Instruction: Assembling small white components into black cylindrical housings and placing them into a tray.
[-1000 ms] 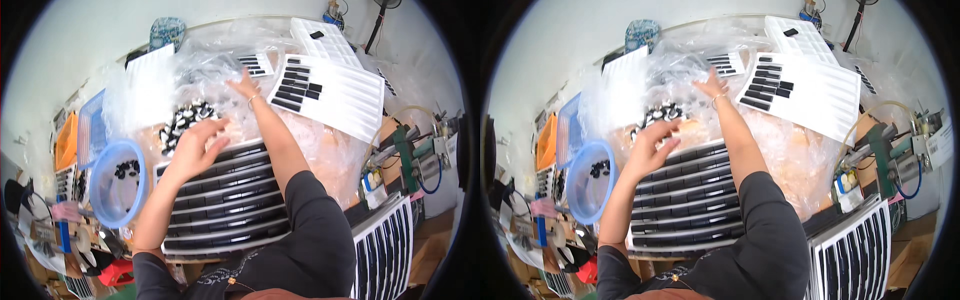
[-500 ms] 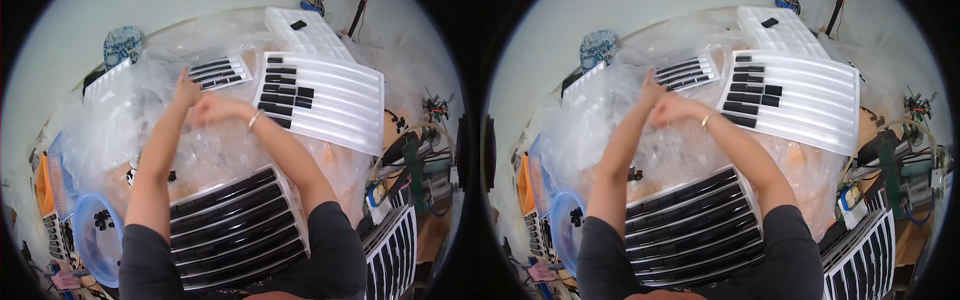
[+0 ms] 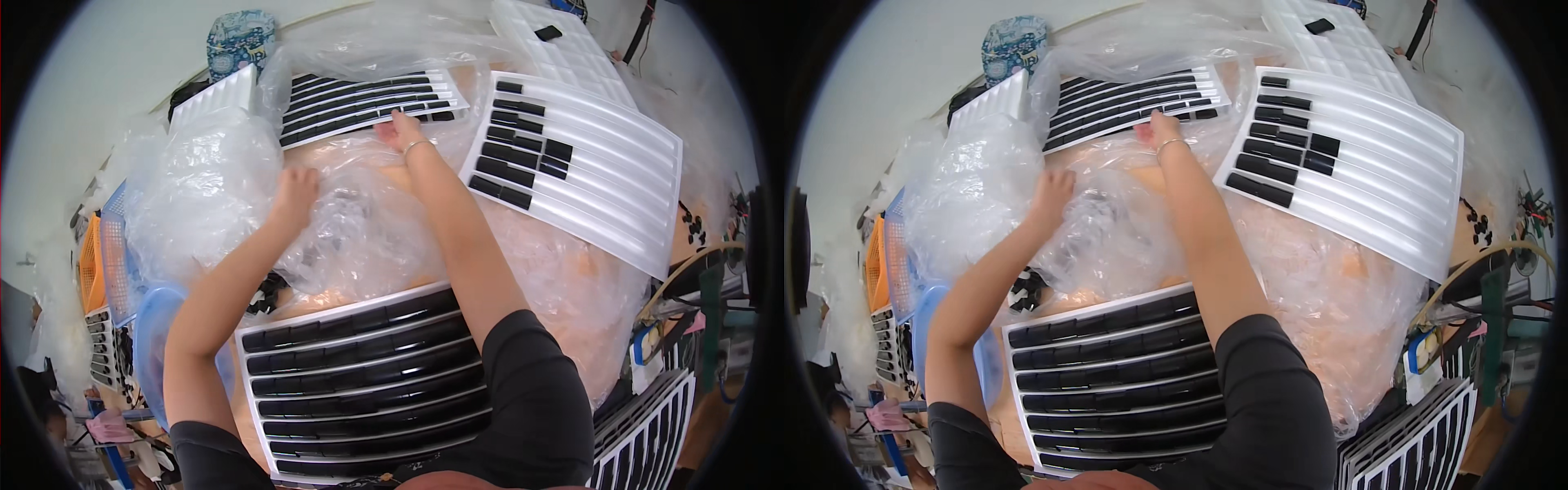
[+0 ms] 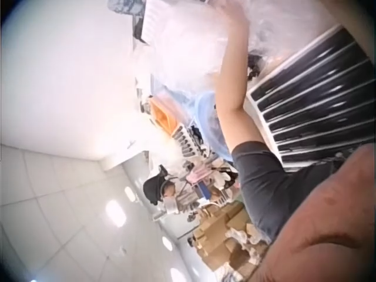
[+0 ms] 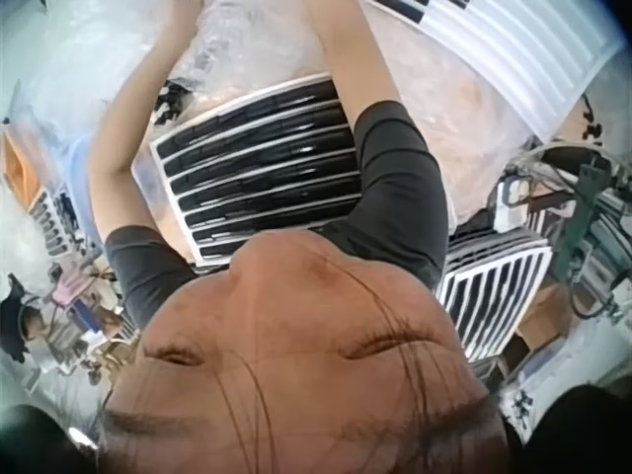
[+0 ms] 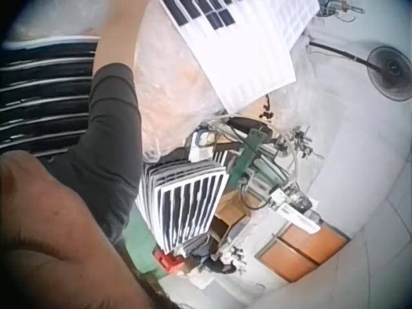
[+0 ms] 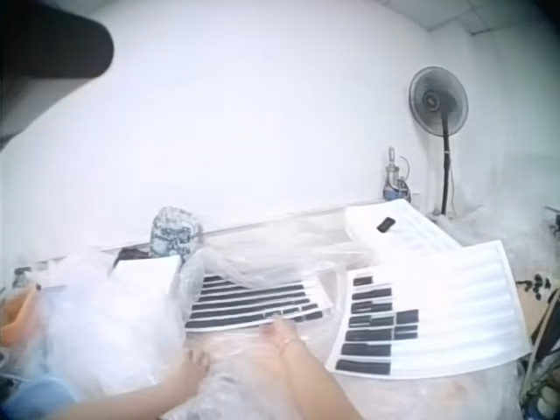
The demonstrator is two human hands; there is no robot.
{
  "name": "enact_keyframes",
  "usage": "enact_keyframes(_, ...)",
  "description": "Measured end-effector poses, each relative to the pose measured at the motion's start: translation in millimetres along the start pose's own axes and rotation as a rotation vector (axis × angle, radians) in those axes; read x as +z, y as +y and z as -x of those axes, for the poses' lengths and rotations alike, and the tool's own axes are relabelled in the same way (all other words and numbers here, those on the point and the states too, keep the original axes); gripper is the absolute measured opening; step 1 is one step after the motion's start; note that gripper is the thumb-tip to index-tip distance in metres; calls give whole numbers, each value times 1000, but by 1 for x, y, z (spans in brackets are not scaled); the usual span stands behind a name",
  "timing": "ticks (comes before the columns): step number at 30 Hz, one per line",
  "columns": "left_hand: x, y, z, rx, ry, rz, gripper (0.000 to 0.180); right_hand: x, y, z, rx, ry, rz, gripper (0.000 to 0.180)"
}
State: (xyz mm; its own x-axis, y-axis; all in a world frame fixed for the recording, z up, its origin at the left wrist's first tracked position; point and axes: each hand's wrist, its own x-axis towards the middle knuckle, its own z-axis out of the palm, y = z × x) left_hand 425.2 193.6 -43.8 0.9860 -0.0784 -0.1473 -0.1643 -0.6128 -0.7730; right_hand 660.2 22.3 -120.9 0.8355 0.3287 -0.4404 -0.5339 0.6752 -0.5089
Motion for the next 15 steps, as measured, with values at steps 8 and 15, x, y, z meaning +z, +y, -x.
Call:
enact_keyframes(8, 52, -52, -71, -280, -22, 1046, 52, 16, -13, 46, -272, 2, 253, 20)
enact_keyframes(15, 140, -87, -76, -1037, 153, 1151, 72, 4, -11, 81, -273, -17, 239, 22)
